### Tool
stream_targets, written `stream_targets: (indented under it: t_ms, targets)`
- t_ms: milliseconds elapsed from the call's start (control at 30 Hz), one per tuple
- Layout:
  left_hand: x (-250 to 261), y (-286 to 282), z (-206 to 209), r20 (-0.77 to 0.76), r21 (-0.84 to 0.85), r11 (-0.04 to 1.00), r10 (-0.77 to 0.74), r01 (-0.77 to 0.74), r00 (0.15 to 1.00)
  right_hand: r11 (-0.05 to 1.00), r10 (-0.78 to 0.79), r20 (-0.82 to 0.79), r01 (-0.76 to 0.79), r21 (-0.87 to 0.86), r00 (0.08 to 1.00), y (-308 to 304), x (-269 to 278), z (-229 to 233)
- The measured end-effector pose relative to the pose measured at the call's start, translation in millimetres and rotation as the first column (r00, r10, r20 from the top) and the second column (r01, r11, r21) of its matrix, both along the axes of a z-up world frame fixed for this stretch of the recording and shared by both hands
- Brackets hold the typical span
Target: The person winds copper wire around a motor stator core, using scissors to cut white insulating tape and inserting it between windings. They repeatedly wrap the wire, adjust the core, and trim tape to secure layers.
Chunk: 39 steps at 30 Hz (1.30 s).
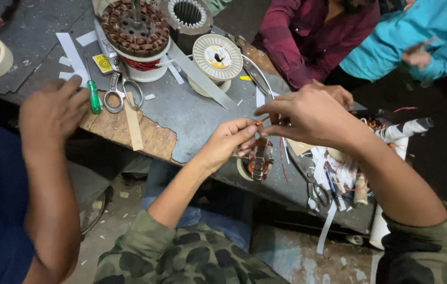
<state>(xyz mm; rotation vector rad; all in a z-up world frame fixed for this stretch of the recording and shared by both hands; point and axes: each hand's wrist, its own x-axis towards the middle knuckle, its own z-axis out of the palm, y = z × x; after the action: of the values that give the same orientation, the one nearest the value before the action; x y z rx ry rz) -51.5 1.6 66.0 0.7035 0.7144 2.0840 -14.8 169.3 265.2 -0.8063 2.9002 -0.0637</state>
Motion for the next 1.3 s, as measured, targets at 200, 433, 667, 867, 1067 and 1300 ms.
stream_targets:
  t_ms: [200, 433, 667, 867, 1067, 1300]
  targets:
    - [-3, -6, -3, -0.006, 0.006, 1.000, 0.003, -0.003, 1.000, 1.000, -0.024, 0.040, 0.024, -0.017, 0.999, 1, -3, 1]
    - [1, -5, 1, -0.023, 0.011, 1.000, 0.005, -0.004, 1.000, 0.980, -0.196, 0.180, 0.189, 0.058, 0.964, 7, -2, -5]
    - [0, -10, -4, -0.036, -0.009, 1.000, -0.023, 0.022, 0.999, 0.996, 0.048, 0.031, -0.046, -0.082, 0.998, 9, 0, -10]
    - [-1, -2, -19, 0.096, 0.038, 0.993, 0.111, -0.115, 0.989, 0.990, -0.064, 0.027, 0.067, -0.125, 0.998, 31, 3, 5]
    - [-2, -3, -27, 0.139, 0.056, 0.993, 0.096, -0.105, 0.986, 0.899, -0.188, 0.179, 0.243, -0.365, 0.966, 56, 10, 1]
    - [-15, 4, -36, 0.224, 0.154, 0.987, -0.001, -0.035, 0.975, 0.205, 0.095, 0.675, 0.649, -0.733, 0.732, 65, 22, -44]
